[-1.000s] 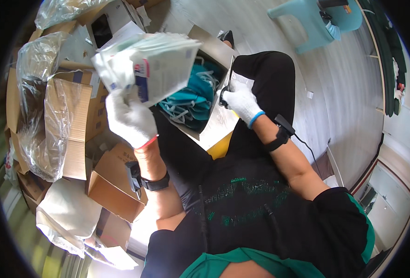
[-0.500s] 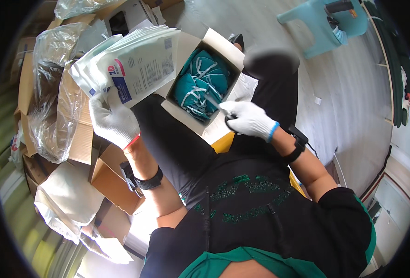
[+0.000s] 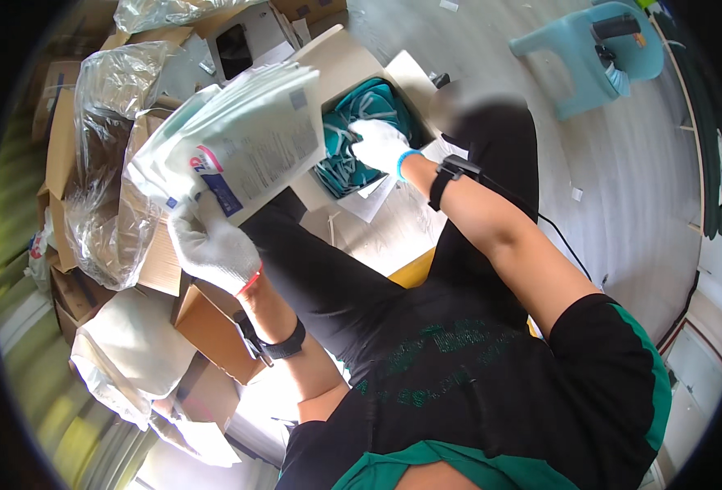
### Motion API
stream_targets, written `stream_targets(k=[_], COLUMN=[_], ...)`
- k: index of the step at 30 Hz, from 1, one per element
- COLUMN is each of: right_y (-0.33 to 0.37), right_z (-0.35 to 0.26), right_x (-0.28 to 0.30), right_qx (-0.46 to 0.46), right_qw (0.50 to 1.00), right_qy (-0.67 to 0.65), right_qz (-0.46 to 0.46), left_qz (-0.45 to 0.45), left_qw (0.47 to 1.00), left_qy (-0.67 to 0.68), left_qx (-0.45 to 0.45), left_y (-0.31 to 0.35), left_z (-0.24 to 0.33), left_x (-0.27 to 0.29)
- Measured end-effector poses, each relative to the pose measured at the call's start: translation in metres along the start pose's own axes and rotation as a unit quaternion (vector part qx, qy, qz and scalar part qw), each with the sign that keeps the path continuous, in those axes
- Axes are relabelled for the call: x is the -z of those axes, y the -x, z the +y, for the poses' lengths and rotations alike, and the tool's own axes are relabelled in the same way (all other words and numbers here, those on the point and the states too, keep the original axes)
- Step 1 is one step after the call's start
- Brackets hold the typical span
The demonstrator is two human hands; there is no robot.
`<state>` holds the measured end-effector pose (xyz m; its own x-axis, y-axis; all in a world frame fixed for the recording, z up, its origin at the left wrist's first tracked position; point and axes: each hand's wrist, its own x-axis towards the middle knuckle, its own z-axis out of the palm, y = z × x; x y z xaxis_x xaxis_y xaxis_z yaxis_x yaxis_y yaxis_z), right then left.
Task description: Sort packaged medical or hygiene supplies from a box into different piles or containers.
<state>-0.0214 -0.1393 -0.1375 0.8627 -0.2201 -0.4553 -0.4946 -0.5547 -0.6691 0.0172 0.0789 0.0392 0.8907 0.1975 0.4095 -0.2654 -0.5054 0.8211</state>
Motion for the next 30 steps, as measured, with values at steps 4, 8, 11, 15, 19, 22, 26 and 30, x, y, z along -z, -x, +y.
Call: stream_targets(k=[4,8,11,15,19,22,26,30], right_y=[0.005,0.024,0.065,0.108,0.132,0.112,0.076,0.047], right_z=[0.021,0.026,0.010,0.030,0.019,0.013,0.005,0.032], right_x=[0.003,0.018,0.061,0.097,0.117,0.098,0.071,0.041], right_qx=[-0.072,-0.017,-0.004,-0.048,0.079,0.147,0.183,0.038], right_qw=[0.994,0.995,0.974,0.931,0.847,0.906,0.952,0.990], right_qy=[0.024,-0.093,-0.225,-0.322,-0.474,-0.303,-0.113,0.022], right_qz=[-0.079,-0.033,0.012,0.164,0.228,0.257,0.219,0.134], left_qz=[-0.033,-0.096,-0.184,-0.352,-0.573,-0.642,-0.669,-0.493], left_qw=[0.999,0.995,0.981,0.935,0.811,0.765,0.736,0.868], left_qy=[-0.012,0.016,0.052,0.036,0.089,0.032,-0.097,-0.028], left_qx=[0.003,0.026,0.042,0.034,0.081,0.031,0.016,0.041], left_y=[0.007,0.014,0.002,-0.032,-0.054,-0.044,-0.022,0.011], left_z=[-0.018,-0.021,-0.035,-0.020,-0.035,-0.095,-0.142,-0.151], left_x=[-0.012,-0.020,-0.012,-0.028,-0.097,-0.188,-0.246,-0.236])
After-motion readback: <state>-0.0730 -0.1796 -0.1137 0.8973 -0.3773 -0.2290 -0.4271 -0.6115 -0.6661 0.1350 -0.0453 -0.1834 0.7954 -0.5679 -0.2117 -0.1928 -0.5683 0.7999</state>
